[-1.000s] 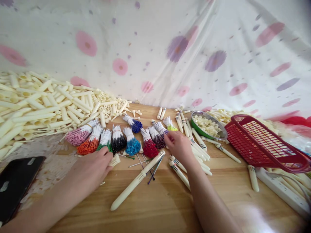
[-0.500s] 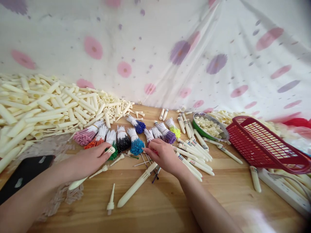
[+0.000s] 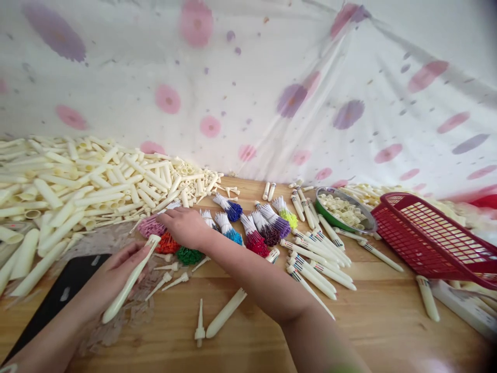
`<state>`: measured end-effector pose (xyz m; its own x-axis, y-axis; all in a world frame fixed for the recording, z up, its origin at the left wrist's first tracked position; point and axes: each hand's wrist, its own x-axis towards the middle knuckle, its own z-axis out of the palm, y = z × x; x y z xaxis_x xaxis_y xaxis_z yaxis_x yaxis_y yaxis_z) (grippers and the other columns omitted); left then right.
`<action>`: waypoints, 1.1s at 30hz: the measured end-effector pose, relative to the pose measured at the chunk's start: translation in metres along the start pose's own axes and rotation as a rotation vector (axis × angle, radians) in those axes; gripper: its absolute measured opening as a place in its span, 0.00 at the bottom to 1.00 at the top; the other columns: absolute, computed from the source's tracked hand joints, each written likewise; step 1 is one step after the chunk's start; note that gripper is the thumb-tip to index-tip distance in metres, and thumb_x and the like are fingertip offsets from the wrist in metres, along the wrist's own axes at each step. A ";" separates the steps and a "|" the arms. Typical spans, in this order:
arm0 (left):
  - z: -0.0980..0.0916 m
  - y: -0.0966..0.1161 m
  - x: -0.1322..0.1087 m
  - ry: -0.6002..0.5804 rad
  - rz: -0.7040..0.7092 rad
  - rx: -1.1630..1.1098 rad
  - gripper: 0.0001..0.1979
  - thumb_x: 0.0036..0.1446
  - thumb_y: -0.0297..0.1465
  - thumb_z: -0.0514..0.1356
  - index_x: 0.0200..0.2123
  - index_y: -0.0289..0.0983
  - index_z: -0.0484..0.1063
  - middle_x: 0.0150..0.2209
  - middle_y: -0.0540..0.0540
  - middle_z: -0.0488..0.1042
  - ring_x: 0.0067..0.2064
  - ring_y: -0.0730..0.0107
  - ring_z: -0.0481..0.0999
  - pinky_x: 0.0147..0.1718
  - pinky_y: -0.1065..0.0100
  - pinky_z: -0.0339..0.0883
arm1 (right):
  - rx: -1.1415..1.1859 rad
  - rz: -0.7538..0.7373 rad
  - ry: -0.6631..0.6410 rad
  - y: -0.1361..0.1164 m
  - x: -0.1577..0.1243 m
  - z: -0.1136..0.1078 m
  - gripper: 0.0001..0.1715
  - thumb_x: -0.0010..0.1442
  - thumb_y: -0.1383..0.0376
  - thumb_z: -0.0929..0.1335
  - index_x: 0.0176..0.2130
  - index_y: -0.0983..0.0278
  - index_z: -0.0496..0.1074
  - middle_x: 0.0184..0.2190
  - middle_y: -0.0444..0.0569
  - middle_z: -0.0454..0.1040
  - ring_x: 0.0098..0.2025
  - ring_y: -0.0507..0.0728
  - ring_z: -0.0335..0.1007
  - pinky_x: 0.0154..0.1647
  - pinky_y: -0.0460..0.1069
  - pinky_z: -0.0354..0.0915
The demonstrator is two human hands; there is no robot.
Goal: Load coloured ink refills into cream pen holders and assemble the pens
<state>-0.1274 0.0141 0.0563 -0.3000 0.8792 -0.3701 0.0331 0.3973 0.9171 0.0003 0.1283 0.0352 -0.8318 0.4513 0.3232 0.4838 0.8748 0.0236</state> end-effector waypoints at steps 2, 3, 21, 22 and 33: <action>0.001 -0.005 0.004 -0.009 -0.064 -0.128 0.16 0.43 0.41 0.66 0.33 0.39 0.69 0.18 0.58 0.68 0.18 0.79 0.66 0.15 0.81 0.57 | -0.041 -0.036 -0.025 0.001 0.010 0.006 0.08 0.63 0.70 0.60 0.42 0.66 0.66 0.36 0.48 0.72 0.39 0.57 0.68 0.37 0.49 0.62; 0.002 -0.006 0.007 -0.014 -0.064 -0.174 0.16 0.44 0.40 0.66 0.35 0.39 0.69 0.21 0.58 0.70 0.19 0.79 0.67 0.16 0.80 0.59 | -0.060 -0.046 -0.042 0.000 0.014 0.008 0.08 0.64 0.70 0.60 0.42 0.66 0.66 0.36 0.48 0.72 0.38 0.57 0.68 0.37 0.49 0.62; 0.011 -0.005 0.032 0.054 0.017 -0.369 0.15 0.42 0.38 0.67 0.29 0.37 0.67 0.21 0.58 0.69 0.20 0.77 0.66 0.17 0.77 0.63 | 0.090 -0.221 0.085 -0.016 -0.013 -0.007 0.16 0.65 0.70 0.55 0.41 0.66 0.69 0.39 0.52 0.74 0.38 0.56 0.70 0.34 0.49 0.64; 0.012 -0.005 0.031 0.050 0.022 -0.367 0.17 0.40 0.40 0.68 0.29 0.37 0.68 0.22 0.57 0.70 0.21 0.76 0.67 0.18 0.77 0.63 | 0.187 -0.201 0.173 -0.019 -0.020 -0.013 0.16 0.64 0.70 0.56 0.42 0.66 0.69 0.40 0.52 0.74 0.40 0.56 0.70 0.36 0.49 0.65; 0.023 -0.044 0.009 -0.261 0.340 0.120 0.19 0.49 0.43 0.61 0.42 0.40 0.69 0.40 0.46 0.75 0.43 0.61 0.74 0.42 0.65 0.69 | 1.366 0.643 0.833 0.011 -0.094 -0.064 0.06 0.48 0.65 0.73 0.28 0.60 0.71 0.26 0.40 0.75 0.30 0.51 0.74 0.36 0.49 0.71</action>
<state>-0.1095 0.0103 0.0096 -0.0029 0.9959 -0.0899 0.2033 0.0886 0.9751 0.1012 0.0847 0.0654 -0.0460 0.9418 0.3330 -0.2736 0.3087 -0.9109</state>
